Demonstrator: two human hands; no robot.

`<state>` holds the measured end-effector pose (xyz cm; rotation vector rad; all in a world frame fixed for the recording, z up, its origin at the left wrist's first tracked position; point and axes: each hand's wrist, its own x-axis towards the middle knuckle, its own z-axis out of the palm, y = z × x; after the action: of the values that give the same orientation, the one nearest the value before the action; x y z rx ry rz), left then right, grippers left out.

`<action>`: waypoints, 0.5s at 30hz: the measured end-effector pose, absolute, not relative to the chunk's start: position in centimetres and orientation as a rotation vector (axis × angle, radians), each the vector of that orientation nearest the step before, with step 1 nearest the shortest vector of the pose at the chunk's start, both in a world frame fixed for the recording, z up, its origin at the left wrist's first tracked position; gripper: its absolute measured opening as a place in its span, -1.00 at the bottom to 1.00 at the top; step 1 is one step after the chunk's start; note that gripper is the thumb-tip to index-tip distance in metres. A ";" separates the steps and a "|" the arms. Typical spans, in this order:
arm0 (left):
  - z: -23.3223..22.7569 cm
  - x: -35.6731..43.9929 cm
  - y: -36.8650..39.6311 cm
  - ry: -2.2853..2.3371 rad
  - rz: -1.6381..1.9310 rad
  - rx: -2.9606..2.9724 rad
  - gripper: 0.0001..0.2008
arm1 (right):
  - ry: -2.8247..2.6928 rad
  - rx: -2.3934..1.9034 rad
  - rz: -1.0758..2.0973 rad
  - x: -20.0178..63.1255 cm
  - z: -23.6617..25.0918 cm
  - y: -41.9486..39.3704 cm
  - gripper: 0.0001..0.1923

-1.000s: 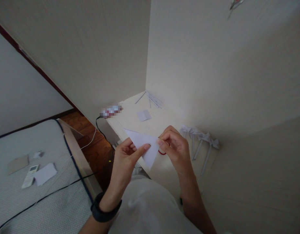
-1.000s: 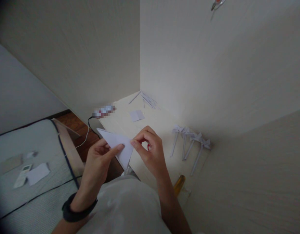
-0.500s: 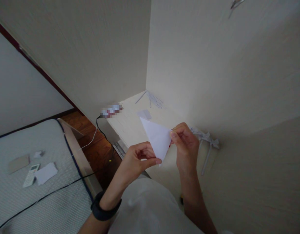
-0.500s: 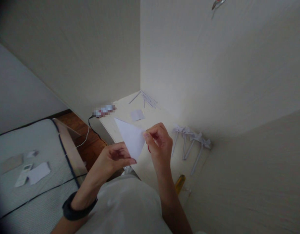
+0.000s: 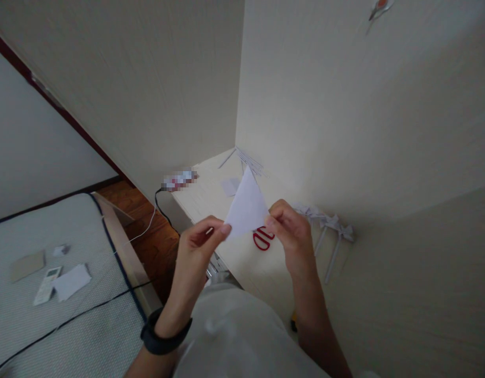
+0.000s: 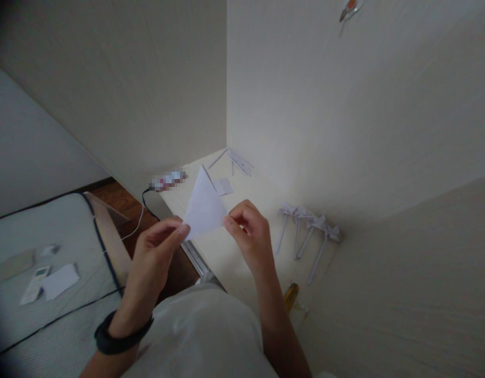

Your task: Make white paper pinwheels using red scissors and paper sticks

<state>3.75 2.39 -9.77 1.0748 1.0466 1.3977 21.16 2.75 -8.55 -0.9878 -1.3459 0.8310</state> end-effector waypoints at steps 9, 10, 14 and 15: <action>-9.9 2.3 2.6 1.209 1.543 1.335 -0.89 | -1.463 -0.986 1.199 20.5 -9.0 2.6 -0.76; -9.9 2.4 2.5 1.224 1.532 1.391 -0.89 | -1.377 -0.991 1.243 20.4 -9.1 2.7 -0.69; -9.6 2.7 1.8 1.203 1.495 1.538 -0.89 | -1.107 -0.992 1.366 19.8 -9.2 2.9 -0.65; -9.6 2.7 1.7 1.188 1.498 1.560 -0.89 | -1.080 -0.974 1.380 19.7 -9.2 3.0 -0.65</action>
<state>2.75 1.72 -9.58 1.5599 1.1878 1.4976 19.69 2.99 -9.16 -0.9738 -1.0805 1.3799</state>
